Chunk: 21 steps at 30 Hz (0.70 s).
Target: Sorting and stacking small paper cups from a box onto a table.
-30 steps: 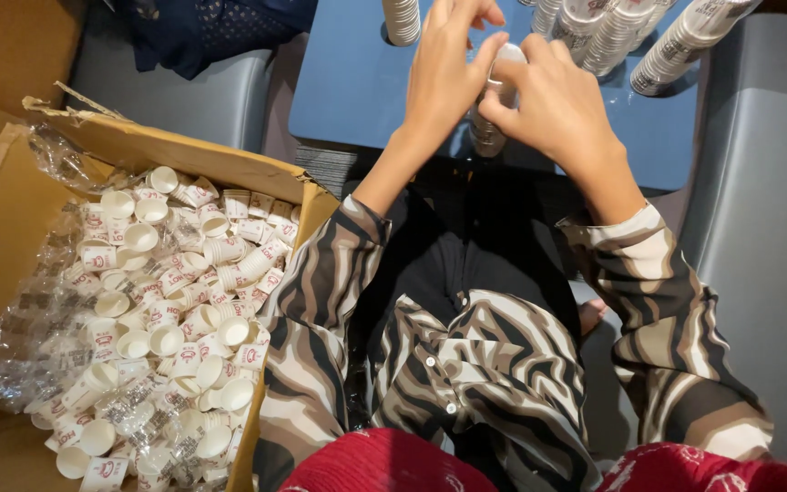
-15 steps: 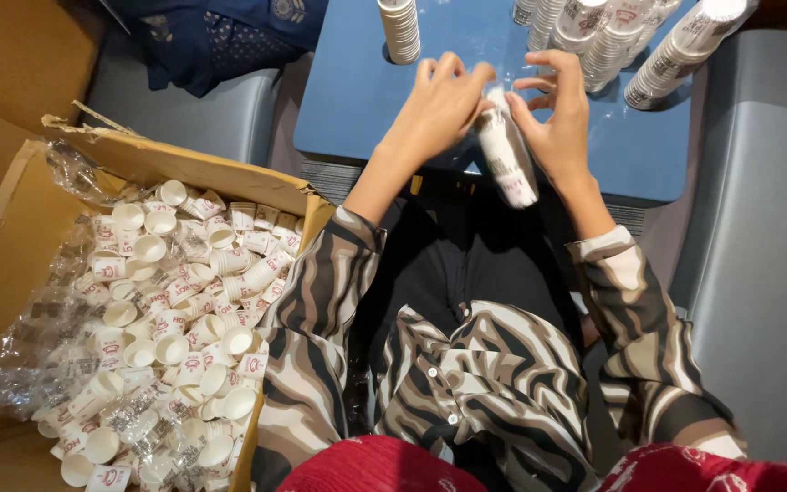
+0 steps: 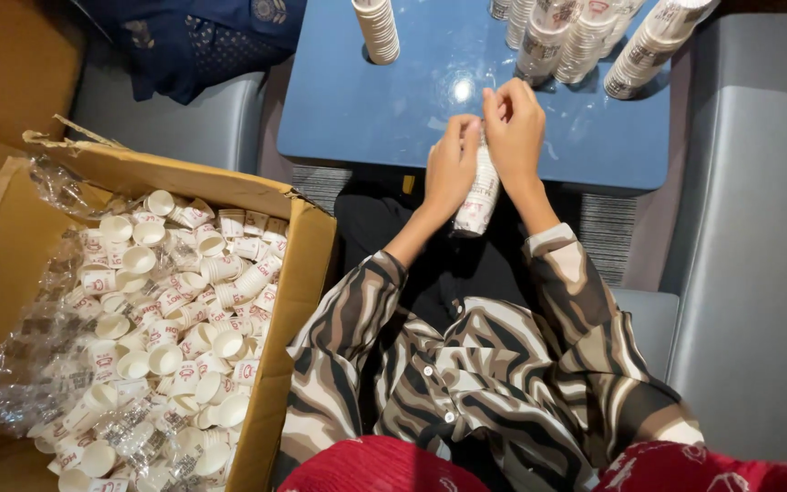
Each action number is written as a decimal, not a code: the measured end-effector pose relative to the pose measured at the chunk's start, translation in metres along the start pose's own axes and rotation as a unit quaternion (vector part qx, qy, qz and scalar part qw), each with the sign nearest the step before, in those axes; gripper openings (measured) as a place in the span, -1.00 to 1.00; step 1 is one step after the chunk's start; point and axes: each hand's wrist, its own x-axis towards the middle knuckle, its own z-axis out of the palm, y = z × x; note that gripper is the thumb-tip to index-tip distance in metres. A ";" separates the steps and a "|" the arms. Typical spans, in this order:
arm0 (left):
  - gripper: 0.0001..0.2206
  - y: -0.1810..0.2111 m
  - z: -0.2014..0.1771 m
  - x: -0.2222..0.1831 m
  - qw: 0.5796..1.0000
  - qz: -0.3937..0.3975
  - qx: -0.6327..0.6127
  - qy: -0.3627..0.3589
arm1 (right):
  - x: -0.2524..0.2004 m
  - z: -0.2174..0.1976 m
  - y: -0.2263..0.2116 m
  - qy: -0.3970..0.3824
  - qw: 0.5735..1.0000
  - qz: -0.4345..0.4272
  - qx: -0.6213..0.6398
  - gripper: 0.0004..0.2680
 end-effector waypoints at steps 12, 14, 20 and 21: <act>-0.06 -0.033 0.001 -0.004 0.983 0.096 -0.044 -0.152 | 0.008 -0.010 0.014 -0.161 0.982 0.085 0.056 -0.79; -0.06 -0.044 0.002 -0.001 0.982 0.096 -0.033 -0.161 | 0.011 -0.025 0.026 -0.216 0.967 0.093 0.099 -0.83; -0.13 -0.009 -0.018 -0.015 0.969 0.190 0.085 -0.132 | 0.008 -0.042 0.042 -0.262 0.898 0.181 0.304 -0.90; -0.15 0.008 -0.025 -0.020 0.961 0.212 0.149 -0.099 | 0.008 -0.041 0.046 -0.221 0.889 0.199 0.348 -0.91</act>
